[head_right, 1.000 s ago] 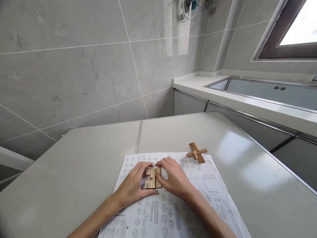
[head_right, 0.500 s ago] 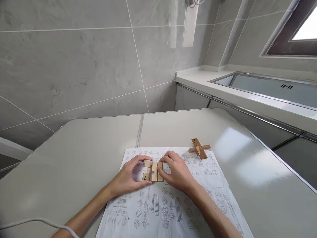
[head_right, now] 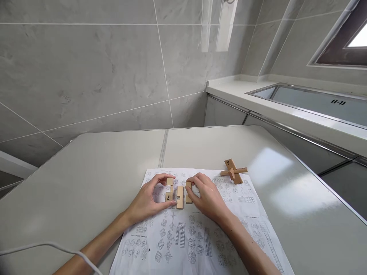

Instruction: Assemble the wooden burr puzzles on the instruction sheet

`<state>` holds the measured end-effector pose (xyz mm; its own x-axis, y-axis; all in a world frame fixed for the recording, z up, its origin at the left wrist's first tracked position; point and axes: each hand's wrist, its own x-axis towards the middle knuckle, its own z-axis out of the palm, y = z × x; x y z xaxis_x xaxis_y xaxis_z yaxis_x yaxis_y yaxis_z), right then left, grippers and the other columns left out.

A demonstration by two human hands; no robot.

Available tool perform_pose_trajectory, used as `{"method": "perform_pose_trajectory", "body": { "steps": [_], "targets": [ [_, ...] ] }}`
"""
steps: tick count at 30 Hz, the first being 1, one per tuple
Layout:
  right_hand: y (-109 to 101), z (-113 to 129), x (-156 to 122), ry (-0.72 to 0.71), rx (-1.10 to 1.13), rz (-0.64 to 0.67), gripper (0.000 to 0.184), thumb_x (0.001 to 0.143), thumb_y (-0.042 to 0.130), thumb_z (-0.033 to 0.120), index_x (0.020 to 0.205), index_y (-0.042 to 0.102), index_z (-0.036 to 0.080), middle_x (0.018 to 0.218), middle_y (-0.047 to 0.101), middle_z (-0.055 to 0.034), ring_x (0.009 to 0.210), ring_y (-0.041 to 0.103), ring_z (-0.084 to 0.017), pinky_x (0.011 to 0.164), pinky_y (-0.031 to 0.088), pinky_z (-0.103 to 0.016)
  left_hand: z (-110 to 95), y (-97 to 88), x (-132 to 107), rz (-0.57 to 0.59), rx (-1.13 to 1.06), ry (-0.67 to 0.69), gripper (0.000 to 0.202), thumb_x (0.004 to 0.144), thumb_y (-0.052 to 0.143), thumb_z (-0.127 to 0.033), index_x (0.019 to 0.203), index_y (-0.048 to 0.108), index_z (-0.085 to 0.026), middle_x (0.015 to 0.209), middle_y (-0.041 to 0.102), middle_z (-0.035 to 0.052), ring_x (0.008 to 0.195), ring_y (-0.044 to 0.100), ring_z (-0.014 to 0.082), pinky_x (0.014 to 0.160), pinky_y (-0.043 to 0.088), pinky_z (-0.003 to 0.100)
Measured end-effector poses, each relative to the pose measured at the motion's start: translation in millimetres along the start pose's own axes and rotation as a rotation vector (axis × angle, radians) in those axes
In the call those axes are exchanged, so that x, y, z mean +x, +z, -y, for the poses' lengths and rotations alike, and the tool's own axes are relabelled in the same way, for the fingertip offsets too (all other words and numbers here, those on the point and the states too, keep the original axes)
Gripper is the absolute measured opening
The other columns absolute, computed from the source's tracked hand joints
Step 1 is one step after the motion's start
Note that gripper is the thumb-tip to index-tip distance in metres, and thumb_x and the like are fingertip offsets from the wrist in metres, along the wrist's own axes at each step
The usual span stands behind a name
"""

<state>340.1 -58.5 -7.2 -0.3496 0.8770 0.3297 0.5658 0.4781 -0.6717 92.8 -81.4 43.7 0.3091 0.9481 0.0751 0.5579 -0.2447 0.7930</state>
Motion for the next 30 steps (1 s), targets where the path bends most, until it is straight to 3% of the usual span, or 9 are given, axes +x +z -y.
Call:
{"method": "perform_pose_trajectory", "body": {
  "steps": [17, 30],
  "targets": [
    [-2, -9, 0, 0.119, 0.114, 0.013, 0.026, 0.107, 0.055, 0.046, 0.114, 0.069, 0.026, 0.097, 0.072, -0.0067, 0.09, 0.069, -0.026, 0.082, 0.057, -0.042, 6, 2.5, -1, 0.059, 0.083, 0.074, 0.065, 0.083, 0.088, -0.048, 0.14, 0.06, -0.034, 0.137, 0.07, 0.0045, 0.121, 0.07, 0.0292, 0.103, 0.06, 0.046],
    [-1, -11, -1, 0.147, 0.078, 0.012, 0.025, 0.107, 0.052, 0.039, 0.119, 0.07, 0.027, 0.104, 0.075, -0.0067, 0.097, 0.07, -0.027, 0.085, 0.057, -0.043, 7, 2.1, -2, 0.099, 0.103, 0.045, 0.068, 0.085, 0.087, -0.048, 0.144, 0.056, -0.035, 0.143, 0.067, 0.0044, 0.127, 0.066, 0.0311, 0.108, 0.056, 0.049]
  ]
}}
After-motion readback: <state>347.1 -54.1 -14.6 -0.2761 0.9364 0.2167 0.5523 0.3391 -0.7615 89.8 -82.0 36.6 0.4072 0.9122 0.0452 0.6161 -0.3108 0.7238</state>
